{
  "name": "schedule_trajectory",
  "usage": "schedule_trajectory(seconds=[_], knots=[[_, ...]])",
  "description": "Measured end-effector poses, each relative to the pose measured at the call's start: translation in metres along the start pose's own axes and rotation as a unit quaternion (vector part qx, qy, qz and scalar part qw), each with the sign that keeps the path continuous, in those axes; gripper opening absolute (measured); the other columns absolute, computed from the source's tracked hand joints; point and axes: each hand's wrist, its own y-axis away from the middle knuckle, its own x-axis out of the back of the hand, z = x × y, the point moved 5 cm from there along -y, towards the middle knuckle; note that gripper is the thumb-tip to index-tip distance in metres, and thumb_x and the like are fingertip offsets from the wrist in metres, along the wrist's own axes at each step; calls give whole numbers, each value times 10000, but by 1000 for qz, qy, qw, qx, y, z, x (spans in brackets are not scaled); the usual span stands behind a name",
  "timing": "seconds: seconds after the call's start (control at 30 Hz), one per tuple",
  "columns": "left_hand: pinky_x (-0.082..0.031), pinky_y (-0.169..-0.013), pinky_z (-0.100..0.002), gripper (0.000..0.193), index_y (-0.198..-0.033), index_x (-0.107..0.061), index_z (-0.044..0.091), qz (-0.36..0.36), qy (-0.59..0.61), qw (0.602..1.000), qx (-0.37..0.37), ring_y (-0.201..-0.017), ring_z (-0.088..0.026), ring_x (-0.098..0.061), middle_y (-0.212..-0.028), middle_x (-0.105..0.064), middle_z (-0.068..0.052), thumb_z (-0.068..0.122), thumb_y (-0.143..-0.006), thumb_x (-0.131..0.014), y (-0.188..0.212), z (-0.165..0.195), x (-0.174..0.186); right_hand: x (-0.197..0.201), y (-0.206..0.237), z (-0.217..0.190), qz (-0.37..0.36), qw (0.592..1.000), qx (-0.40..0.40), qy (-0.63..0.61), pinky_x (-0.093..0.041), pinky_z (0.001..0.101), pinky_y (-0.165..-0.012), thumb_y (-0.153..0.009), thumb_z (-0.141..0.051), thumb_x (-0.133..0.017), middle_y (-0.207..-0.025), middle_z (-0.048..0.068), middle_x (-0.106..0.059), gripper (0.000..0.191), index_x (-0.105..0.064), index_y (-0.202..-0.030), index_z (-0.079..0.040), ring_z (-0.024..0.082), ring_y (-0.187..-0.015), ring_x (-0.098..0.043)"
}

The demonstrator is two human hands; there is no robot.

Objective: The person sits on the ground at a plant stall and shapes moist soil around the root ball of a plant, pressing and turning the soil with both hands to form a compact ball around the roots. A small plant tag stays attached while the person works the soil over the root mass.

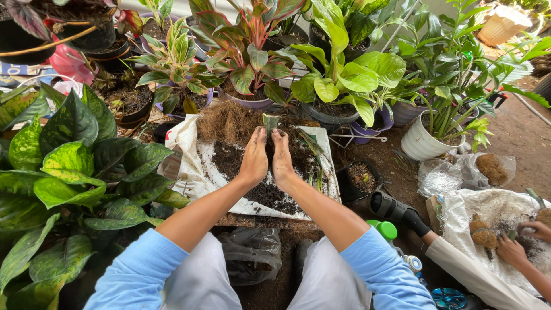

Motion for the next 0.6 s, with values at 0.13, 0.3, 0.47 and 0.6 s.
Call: schedule_trajectory(seconds=[0.13, 0.3, 0.47, 0.6], knots=[[-170, -1222, -575, 672, -1446, -506, 66, -25, -172, 984, -51, -1505, -384, -247, -1529, -385, -232, 489, -1094, -120, 5, 14, 4, 3, 2, 6, -17, 996, -79, -46, -478, 387, -1010, -1010, -479, -515, -1239, 58, -619, 460, -529, -1294, -117, 166, -1140, -596], [-34, -1154, -735, 611, -1531, -422, 166, -34, -316, 944, -92, -1552, -417, -108, -1628, -248, -218, 472, -1077, -153, 10, 17, 12, 11, -2, 11, -38, 998, -16, 49, -505, 302, -802, -1018, -287, -651, -1021, 28, -703, 300, -679, -1152, -19, 98, -915, -594], [-24, -1156, -743, 632, -1600, -288, 154, -84, -319, 940, -85, -1553, -388, -133, -1625, -253, -179, 493, -1071, -211, 1, 2, 26, 23, -7, 2, 10, 973, 13, 232, -362, 325, -515, -940, -129, -721, -729, 54, -613, 166, -717, -1053, -8, 134, -600, -496], [-108, -1155, -737, 611, -1570, -327, 169, -100, -308, 945, -56, -1526, -356, -217, -1586, -297, -166, 494, -1068, -204, -3, -10, 31, 23, -5, -18, -17, 947, 107, 302, -467, 331, -580, -868, -137, -747, -760, 97, -671, 265, -692, -1081, 12, 134, -631, -583]])
